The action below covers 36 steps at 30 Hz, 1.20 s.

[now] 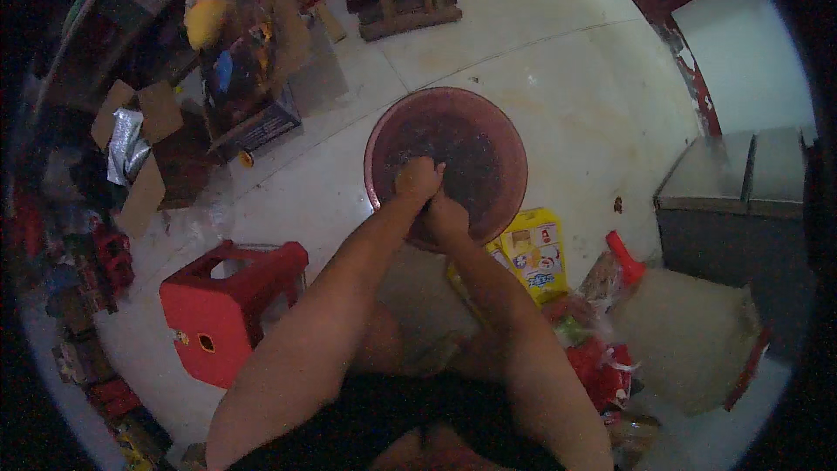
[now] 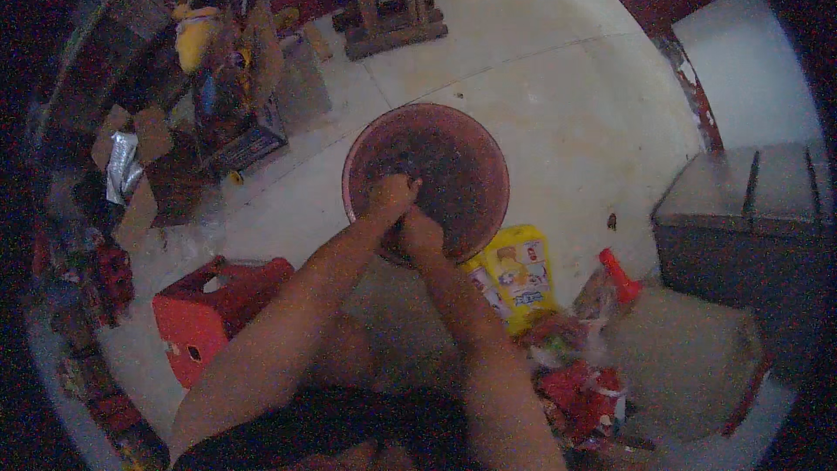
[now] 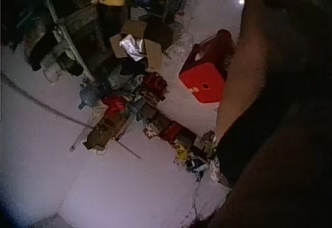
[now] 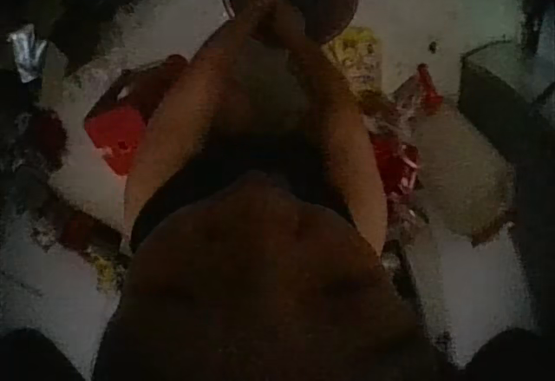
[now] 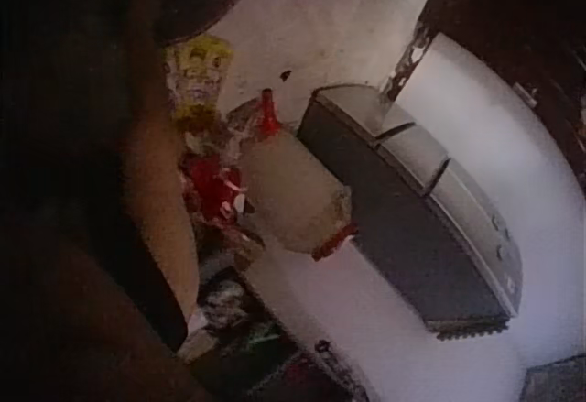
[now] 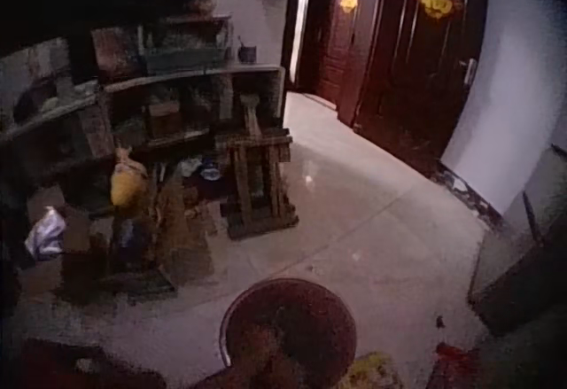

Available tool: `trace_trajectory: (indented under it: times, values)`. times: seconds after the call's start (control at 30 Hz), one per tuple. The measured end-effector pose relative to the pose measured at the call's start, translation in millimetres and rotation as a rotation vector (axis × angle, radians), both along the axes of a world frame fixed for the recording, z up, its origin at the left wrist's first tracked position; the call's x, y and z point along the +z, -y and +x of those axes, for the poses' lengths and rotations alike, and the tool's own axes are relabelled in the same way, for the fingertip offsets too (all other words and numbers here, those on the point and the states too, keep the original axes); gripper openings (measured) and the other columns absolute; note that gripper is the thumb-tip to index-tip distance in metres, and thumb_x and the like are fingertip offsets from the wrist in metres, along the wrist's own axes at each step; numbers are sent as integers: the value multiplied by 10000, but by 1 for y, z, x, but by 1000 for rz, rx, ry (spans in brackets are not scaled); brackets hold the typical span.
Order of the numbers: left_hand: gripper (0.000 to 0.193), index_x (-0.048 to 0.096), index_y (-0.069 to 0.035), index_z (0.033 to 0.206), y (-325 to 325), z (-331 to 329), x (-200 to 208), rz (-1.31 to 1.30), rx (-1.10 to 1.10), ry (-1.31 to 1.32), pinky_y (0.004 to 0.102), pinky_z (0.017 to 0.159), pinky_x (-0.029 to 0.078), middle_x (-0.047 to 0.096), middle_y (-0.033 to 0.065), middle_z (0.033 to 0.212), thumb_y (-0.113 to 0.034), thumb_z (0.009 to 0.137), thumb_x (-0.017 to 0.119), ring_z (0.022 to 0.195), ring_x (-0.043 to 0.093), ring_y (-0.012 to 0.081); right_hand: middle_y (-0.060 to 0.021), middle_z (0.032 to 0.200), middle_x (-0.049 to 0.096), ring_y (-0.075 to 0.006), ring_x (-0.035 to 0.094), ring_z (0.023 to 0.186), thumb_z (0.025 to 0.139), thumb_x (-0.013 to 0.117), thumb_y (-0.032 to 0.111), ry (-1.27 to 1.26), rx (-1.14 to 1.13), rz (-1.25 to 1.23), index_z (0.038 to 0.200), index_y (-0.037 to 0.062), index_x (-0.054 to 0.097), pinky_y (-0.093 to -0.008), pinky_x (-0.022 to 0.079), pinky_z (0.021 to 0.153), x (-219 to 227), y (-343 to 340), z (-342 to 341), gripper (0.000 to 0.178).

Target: The person organizes various items in a cluttered room, picking up packages and containers from the floor and shelves to place them on a metal shelf. The person also handles a roll of tape and a small white bottle, and briefly washes a dark object in a pink basin.

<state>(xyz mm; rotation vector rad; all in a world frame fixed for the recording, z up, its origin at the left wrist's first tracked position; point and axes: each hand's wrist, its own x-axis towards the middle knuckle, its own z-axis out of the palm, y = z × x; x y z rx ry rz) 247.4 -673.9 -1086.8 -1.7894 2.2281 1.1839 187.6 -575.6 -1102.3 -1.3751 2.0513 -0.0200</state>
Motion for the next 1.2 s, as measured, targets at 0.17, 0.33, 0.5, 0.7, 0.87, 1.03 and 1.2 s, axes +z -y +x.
trace_trajectory:
  times: [0.17, 0.33, 0.5, 0.7, 0.87, 1.03, 1.2]
  values:
    - [571, 499, -117, 1171, -6, 0, 82, -140, -76, -308, 418, 865, 435, 474, 246, 1159, -448, 727, 640, 1037, 513, 361, -159, 988, 599, -293, 598, 911, 706, 677, 249, 436, -303, -154, 1150, -9, 438, -390, 480, 753, 111, -6, 1, 567]
    - [830, 364, -102, 1284, -16, -9, 168, -77, 94, -348, 396, 936, 387, 368, 229, 1285, -495, 642, 713, 1162, 416, 345, -111, 1040, 576, -216, 583, 892, 656, 731, 138, 756, -543, -268, 1137, -26, 432, -336, 472, 788, 169, -24, -30, 589]
    - [758, 331, -68, 1311, -91, 33, 277, 456, 141, -713, 356, 986, 331, 393, 178, 1289, -376, 722, 695, 1204, 379, 265, -125, 1039, 576, -199, 582, 909, 662, 733, 127, 764, -365, -246, 1161, -14, 426, -312, 471, 803, 325, -80, -24, 602]
    - [328, 483, -77, 1225, -157, 82, 523, 528, -50, -948, 340, 1031, 248, 239, 94, 1427, -68, 902, 432, 1291, 259, 211, -106, 1110, 554, -204, 551, 997, 738, 703, 161, 1318, -643, -122, 1218, 28, 416, -346, 450, 861, 536, -175, -15, 575]
    - [372, 574, -79, 1099, -172, 87, 664, 567, -597, -1162, 391, 1072, 122, 138, 125, 1462, 71, 815, 388, 1351, 119, 260, -94, 1142, 537, -204, 537, 1023, 844, 583, 136, 1555, -1050, -398, 1228, 36, 421, -364, 445, 878, 673, -243, 3, 429]
    - [132, 548, -62, 993, -192, 67, 722, 1335, -429, -1458, 409, 916, 424, 144, 140, 1452, -42, 875, 491, 1275, 305, 243, -91, 1105, 555, -206, 538, 1018, 877, 540, 180, 1285, -1298, -1104, 1194, 43, 423, -385, 431, 895, 756, -277, 34, 364]
    - [291, 430, -77, 1046, -226, 16, 770, 1431, -477, -1356, 521, 965, 349, 450, 176, 1226, -319, 888, 465, 1159, 413, 422, -88, 1058, 578, -248, 530, 1048, 921, 446, 264, 1253, -1143, -1861, 1153, 60, 448, -384, 404, 923, 812, -392, 80, 309]
